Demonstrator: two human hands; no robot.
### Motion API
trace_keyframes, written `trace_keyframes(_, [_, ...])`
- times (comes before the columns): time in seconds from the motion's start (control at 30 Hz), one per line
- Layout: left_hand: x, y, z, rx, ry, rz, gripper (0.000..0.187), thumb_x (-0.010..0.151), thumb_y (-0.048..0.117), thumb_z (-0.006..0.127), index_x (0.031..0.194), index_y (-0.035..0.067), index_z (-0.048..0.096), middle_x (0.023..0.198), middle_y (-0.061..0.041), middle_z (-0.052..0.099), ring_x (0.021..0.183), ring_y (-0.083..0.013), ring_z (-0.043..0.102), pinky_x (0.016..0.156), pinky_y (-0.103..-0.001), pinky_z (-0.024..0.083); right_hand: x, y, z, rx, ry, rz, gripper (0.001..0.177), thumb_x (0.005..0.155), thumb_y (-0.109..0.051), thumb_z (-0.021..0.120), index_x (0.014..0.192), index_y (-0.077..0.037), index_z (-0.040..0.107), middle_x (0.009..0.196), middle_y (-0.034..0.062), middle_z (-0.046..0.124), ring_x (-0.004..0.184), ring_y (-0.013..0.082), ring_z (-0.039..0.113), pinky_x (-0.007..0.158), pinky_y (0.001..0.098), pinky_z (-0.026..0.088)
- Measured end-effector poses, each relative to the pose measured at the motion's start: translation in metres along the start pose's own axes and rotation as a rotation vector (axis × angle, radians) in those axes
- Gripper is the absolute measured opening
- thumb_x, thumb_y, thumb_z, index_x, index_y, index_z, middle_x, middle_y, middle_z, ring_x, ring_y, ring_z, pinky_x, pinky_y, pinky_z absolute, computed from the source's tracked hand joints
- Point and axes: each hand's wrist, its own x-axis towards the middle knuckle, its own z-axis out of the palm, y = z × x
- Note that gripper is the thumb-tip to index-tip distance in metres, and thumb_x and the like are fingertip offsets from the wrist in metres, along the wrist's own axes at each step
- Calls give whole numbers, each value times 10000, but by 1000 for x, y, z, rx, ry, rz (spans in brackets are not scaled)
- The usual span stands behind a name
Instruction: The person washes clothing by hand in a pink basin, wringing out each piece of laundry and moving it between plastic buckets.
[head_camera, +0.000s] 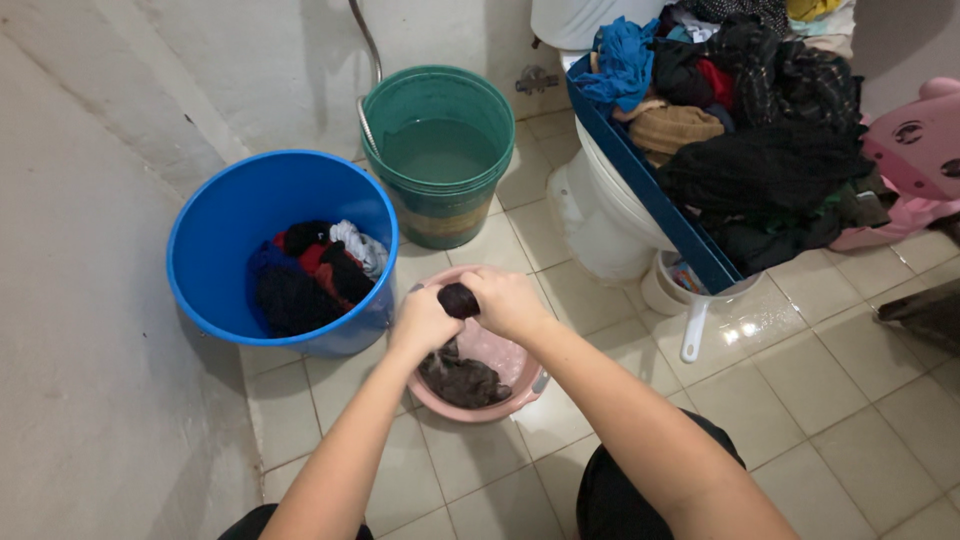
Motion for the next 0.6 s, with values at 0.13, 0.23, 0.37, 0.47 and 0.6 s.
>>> trace_keyframes(0.13, [1,-2,6,-47,17,-50,441,555,174,836,970,57,747,931,-208,747,924,-379,722,825,-443,575,2,0,-2,44,-4,2,274,732,-59,712,989,-108,633,941,136,692,797,377,691,668,479,555])
trace_keyframes(0.23, [-2,0,1,-180,93,72,577,511,121,809,1083,75,749,1000,-198,741,923,-370,716,805,-431,567,4,-1,-3,54,-26,43,270,748,-59,709,1001,-114,631,919,129,679,791,387,691,667,490,553])
trace_keyframes(0.37, [2,-12,17,-267,101,54,608,509,86,821,1114,73,751,1003,-177,757,904,-319,733,800,-394,569,4,3,1,15,-50,51,286,757,-47,700,1022,-122,624,904,125,657,777,387,689,660,490,553])
trace_keyframes(0.47, [8,-26,34,-381,53,-53,524,542,63,831,1059,17,753,909,-148,766,811,-233,740,740,-355,584,3,6,5,-30,-44,30,282,749,-61,712,1001,-120,599,883,119,633,761,371,688,633,479,548])
trace_keyframes(0.6, [4,-24,35,-681,-25,-170,621,559,6,753,1178,39,704,827,-76,720,693,-140,672,617,-315,558,3,7,5,-43,-6,-2,280,744,-82,730,983,-128,592,858,105,618,725,352,681,605,465,540])
